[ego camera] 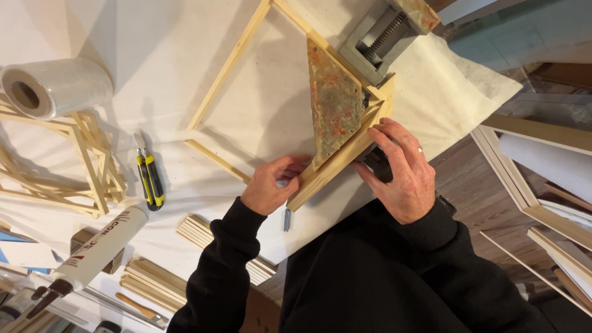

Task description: Assembling and gluing wooden frame pieces together using a corner clamp and hammer.

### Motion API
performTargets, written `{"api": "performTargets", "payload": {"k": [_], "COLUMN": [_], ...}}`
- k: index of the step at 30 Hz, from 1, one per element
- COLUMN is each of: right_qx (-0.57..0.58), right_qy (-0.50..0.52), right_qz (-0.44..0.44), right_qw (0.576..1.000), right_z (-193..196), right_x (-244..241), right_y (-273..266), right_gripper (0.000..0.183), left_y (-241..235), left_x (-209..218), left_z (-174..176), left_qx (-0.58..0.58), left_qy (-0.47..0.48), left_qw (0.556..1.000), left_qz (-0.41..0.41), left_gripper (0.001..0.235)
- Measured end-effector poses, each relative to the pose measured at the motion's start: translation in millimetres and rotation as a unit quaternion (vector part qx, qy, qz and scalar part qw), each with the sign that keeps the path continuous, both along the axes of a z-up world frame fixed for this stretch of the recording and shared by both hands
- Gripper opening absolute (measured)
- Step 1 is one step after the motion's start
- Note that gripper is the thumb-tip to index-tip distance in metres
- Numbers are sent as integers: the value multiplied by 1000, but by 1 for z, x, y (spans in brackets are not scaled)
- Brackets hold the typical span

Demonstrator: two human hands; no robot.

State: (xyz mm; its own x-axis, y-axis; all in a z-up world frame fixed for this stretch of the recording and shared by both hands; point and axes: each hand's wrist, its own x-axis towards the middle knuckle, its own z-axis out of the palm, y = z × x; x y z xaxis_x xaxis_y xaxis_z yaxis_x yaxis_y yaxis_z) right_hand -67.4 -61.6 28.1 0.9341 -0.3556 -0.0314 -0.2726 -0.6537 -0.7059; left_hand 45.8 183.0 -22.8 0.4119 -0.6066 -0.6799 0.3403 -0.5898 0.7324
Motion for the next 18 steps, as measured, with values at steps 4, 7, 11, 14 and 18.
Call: {"api": "performTargets", "payload": {"k": [4,7,11,14,18], "right_qx": [-1,7,-11,-4,2], "right_qy": [3,1,-17,-6,-9], "right_qz": [-2,0,1,2,3], "right_qw": [1000,1000,1000,1000,1000], "right_z": [0,1,-2,0,0], "right_x": [0,0,0,1,2], "right_y": [0,-1,0,-2,-1], "right_gripper": [67,66,65,65,63], "left_y": [2,3,2,-2,-3], "left_x": [-1,-3,-6,-5,-4], "left_z": [-2,-4,-5,-5,-1], "left_qx": [3,-3,2,6,12], "left_qy": [4,8,18,18,17], "left_qw": [1000,1000,1000,999,999], "left_qz": [-2,10,25,29,31], "left_gripper": [43,42,41,40,39]}}
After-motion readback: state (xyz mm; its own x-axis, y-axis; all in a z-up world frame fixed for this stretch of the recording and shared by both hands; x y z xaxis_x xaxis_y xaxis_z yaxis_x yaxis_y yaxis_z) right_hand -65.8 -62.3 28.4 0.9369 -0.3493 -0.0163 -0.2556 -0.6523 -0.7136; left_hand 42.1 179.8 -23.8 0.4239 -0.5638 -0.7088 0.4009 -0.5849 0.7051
